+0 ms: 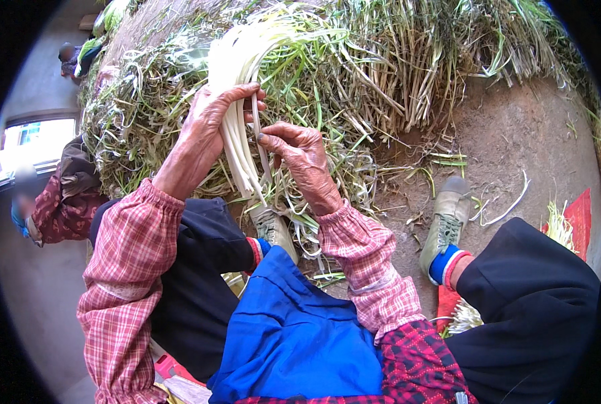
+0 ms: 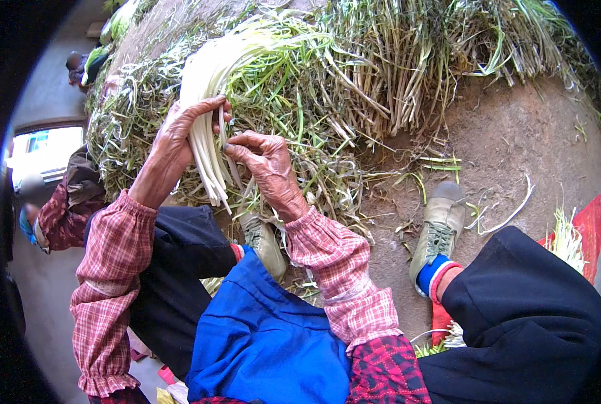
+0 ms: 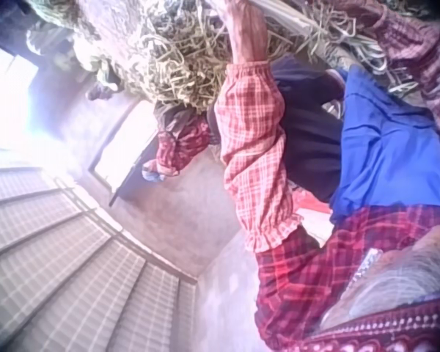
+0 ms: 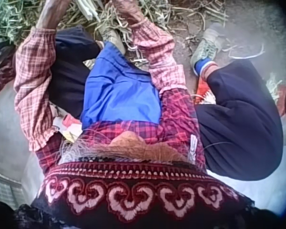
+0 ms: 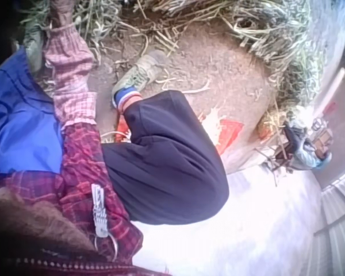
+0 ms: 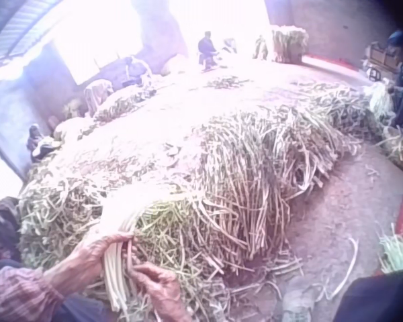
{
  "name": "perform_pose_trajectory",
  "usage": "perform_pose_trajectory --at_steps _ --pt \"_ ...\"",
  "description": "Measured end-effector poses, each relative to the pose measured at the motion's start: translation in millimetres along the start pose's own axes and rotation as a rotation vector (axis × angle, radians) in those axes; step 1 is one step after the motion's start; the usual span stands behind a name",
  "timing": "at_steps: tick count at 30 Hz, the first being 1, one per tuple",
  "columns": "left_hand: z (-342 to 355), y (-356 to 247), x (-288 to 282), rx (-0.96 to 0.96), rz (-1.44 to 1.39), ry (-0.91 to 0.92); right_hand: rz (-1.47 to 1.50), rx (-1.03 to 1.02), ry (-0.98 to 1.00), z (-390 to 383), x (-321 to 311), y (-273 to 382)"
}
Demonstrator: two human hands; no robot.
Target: The person sits on the floor and peels the outer layers off long, pale vegetable stalks by hand. They hold each stalk, strip away the fibrous layers, and drop the peeled pieces into a growing pile on the floor.
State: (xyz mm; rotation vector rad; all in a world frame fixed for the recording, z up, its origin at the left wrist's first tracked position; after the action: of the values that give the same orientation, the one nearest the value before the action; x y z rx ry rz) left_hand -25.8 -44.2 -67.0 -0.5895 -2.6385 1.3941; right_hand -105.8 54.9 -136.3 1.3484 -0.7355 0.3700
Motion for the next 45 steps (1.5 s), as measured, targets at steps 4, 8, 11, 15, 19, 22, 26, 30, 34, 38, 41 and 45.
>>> perform_pose_trajectory --at_steps 4,8,11,15,19,22,26,30,34,38,41,45 --pt "-3 -1 0 -0.005 -0.014 -0.015 0.090 0.120 0.016 -2 3 -1" --pt "-1 2 1 -0.059 -0.056 -0.016 0.390 0.172 0.009 -2 8 -14" --pt "-1 3 5 -0.119 -0.085 0.019 0.728 0.186 0.093 -1 16 -17" --pt "-4 1 14 -0.075 -0.083 0.055 0.622 0.145 -0.068 0 5 -26" --pt "-1 4 10 -0.076 -0.010 0.139 0.433 0.134 -0.294 -3 -7 -26" --pt "-3 6 8 -0.101 0.012 0.129 0.392 0.109 -0.379 -3 -20 -36" --pt "-10 8 8 -0.098 0.039 0.118 0.478 0.062 -0.440 3 -48 -39" --pt "-13 -3 15 -0.081 0.017 0.145 -0.121 -0.018 -0.368 13 -90 -33" --pt "-16 -41 1 0.188 -0.076 0.089 -1.351 -0.314 -0.306 19 -103 18" --pt "-20 -80 -32 0.405 -0.217 0.033 -1.713 -0.391 -0.392 45 -142 33" --pt "-33 -113 -57 0.540 -0.335 0.055 -1.836 -0.559 -0.383 55 -157 32" --pt "-23 -131 -108 0.520 -0.396 0.173 -1.924 -0.447 -0.284 79 -172 23"
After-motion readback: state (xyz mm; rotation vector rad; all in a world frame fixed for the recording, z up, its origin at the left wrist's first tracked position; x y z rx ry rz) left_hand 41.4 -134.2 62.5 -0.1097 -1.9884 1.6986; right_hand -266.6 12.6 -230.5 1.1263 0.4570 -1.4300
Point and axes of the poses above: each hand's wrist, its own z-axis towards the middle knuckle, its own x-axis out of the palm, y = z × x, the point moved 7 cm from there along z, towards the middle knuckle, and after that the axes turned 10 degrees about -x, right-handed, at the moved point
